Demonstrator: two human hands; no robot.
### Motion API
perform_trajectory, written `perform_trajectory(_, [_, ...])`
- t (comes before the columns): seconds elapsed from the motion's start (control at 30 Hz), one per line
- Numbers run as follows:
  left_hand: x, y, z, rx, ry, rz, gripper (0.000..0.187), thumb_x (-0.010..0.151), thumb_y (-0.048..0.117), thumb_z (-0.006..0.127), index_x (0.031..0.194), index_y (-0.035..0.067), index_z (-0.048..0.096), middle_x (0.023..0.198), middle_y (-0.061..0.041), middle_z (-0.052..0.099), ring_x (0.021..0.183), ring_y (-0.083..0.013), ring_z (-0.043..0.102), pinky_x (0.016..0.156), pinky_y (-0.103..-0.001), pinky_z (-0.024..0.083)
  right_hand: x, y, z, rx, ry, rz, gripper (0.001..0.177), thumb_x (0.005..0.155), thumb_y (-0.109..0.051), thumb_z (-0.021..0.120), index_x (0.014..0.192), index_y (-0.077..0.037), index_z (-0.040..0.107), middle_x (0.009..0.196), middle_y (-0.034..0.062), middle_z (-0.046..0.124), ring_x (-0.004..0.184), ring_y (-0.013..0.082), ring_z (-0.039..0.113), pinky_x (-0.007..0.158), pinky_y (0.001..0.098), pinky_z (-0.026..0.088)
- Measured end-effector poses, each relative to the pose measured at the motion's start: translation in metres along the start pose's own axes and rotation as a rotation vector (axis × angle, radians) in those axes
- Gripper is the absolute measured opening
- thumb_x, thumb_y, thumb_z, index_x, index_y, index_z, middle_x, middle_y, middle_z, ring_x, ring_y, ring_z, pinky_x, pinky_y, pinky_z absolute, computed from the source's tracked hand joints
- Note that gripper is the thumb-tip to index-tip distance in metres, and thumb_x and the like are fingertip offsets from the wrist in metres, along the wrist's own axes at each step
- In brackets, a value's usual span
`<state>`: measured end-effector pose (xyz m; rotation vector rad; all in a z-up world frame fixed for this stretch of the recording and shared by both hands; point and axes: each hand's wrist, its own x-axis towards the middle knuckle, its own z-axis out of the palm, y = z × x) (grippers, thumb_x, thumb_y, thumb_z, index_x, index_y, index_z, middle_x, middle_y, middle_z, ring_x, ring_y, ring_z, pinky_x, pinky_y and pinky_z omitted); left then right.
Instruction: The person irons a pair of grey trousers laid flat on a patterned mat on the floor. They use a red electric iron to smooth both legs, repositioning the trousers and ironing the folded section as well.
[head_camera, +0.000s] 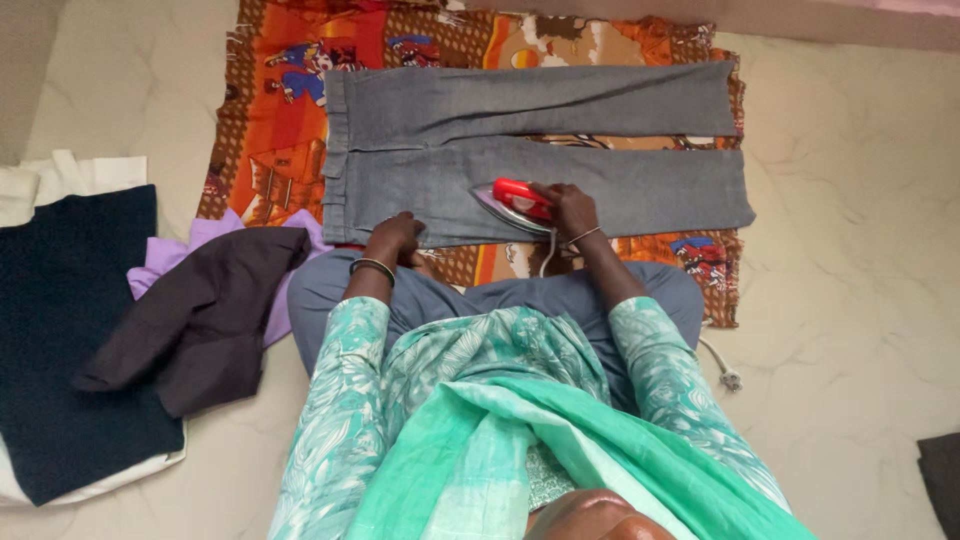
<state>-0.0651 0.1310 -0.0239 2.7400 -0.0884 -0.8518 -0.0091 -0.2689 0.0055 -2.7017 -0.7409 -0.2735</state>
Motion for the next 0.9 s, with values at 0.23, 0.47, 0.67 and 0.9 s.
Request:
perform_trajectory(0.23, [0.009,-0.012,0.007,0.034,0.001,0.028,0.065,0.082,0.016,0.073,0.145,0.024,0.059,0.165,-0.006,0.036,0.142,-0.0309,0.049,0.114,-0.041,0.045,0.005,-0.010,-0.016,-0.108,-0.002,-0.126,0.060,0.080,-0.015,0.067,0.138,-0.032,0.066,0.114,0.0097,0.073,0.096,0.0324,0.070,0.072,0.0433,0.058])
perform_trajectory(0.47, [0.006,-0.014,0.004,-0.061,-0.085,-0.042,0.054,0.097,0.030,0.062,0.150,0.028,0.051,0.170,0.004,0.025,0.148,-0.0282,0.041,0.118,-0.045,0.040,-0.012,0.059,-0.039,-0.209,-0.079,0.007,0.062,0.086,-0.017,0.067,0.146,-0.033,0.062,0.109,0.0126,0.074,0.087,0.0333,0.073,0.069,0.0456,0.058])
perform_trajectory(0.67, [0.003,-0.013,0.000,0.013,-0.064,0.006,0.053,0.098,0.031,0.062,0.150,0.026,0.051,0.169,0.001,0.026,0.148,-0.0300,0.040,0.118,-0.045,0.040,-0.036,0.118,-0.067,-0.248,-0.175,0.317,0.063,0.086,-0.017,0.067,0.147,-0.029,0.056,0.103,0.0193,0.073,0.086,0.0425,0.071,0.069,0.0530,0.055])
perform_trajectory(0.9, [0.010,-0.011,0.003,0.016,-0.024,0.033,0.049,0.097,0.032,0.063,0.145,0.026,0.056,0.168,-0.001,0.029,0.145,-0.0312,0.043,0.114,-0.046,0.043,-0.031,0.105,-0.047,-0.223,-0.154,0.240,0.042,0.084,-0.035,0.070,0.120,-0.015,0.065,0.107,0.0199,0.071,0.094,0.0428,0.071,0.082,0.0514,0.056])
